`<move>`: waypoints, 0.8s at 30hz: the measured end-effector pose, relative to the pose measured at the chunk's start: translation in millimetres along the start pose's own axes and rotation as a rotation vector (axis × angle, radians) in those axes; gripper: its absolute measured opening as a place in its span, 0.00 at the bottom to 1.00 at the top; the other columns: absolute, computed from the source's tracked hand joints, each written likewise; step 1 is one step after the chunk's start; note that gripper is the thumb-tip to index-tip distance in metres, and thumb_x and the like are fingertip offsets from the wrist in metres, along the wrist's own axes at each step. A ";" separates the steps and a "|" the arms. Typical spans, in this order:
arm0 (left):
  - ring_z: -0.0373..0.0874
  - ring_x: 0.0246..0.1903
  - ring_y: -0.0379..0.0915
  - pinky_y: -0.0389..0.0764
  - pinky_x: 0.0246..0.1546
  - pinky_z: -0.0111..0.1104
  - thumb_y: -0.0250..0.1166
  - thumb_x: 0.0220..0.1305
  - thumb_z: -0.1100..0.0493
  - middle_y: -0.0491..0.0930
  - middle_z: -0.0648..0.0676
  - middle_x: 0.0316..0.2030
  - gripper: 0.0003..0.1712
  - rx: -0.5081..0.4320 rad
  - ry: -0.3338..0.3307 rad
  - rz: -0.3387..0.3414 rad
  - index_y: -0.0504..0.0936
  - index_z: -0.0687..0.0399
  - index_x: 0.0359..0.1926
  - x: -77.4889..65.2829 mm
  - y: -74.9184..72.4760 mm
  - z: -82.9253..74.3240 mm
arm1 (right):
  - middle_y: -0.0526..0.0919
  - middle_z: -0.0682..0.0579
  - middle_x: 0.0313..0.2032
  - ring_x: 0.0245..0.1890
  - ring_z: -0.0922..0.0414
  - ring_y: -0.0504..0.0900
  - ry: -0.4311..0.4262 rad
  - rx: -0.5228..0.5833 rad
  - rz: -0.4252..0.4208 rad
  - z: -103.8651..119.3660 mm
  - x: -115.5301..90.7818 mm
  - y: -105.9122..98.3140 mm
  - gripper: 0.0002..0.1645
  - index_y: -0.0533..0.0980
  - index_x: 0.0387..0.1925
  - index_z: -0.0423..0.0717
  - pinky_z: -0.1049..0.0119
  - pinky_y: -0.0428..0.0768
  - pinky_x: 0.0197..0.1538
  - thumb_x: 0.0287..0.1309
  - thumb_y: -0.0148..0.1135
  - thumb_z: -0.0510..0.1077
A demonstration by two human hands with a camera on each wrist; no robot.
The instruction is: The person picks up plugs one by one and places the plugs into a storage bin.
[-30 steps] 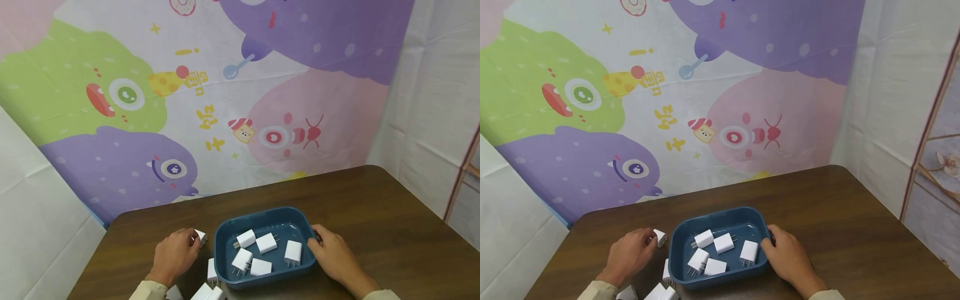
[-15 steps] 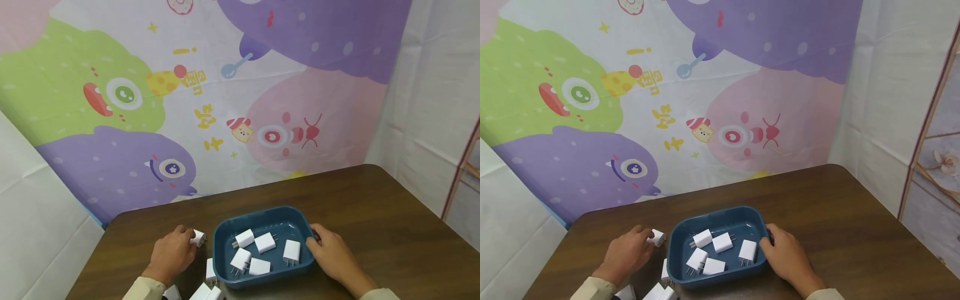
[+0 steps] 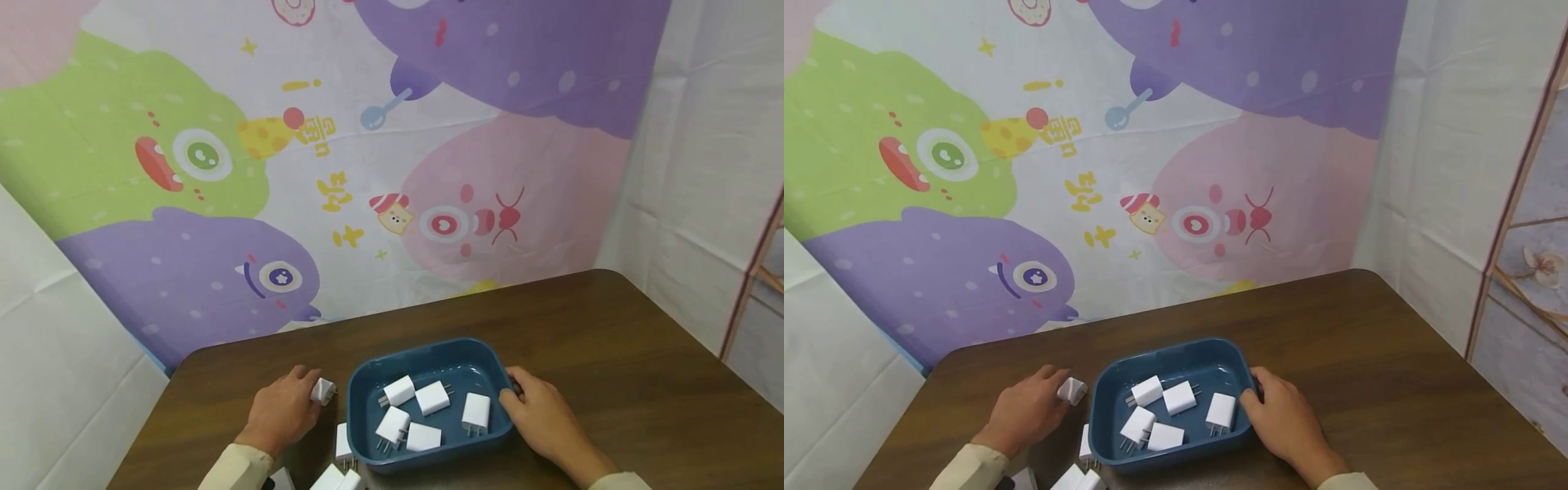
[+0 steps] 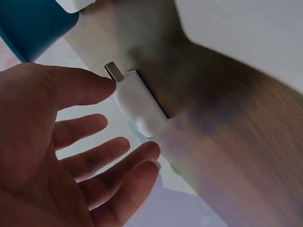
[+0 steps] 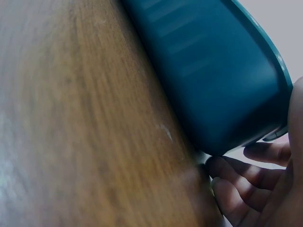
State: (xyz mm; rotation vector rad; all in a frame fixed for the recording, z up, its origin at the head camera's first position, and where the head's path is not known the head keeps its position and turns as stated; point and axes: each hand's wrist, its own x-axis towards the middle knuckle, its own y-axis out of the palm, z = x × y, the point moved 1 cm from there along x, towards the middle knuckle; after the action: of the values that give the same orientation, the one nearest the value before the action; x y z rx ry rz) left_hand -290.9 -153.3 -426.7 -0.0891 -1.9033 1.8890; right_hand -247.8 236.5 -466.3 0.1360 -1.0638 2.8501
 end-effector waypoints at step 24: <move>0.51 0.28 0.80 0.78 0.23 0.46 0.76 0.50 0.55 0.80 0.56 0.41 0.22 0.031 -0.068 0.145 0.83 0.53 0.47 0.2 4.8 -0.7 | 0.82 0.56 0.38 0.36 0.58 0.76 0.018 -0.016 0.028 0.7 1.5 -0.8 0.21 0.78 0.57 0.44 0.57 0.74 0.42 0.65 0.56 0.45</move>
State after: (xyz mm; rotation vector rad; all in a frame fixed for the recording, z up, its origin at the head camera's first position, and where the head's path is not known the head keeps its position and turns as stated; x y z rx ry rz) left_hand -292.2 -152.3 -431.3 -0.1594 -1.9588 2.0402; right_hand -249.2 236.7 -465.1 0.0946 -1.0934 2.8615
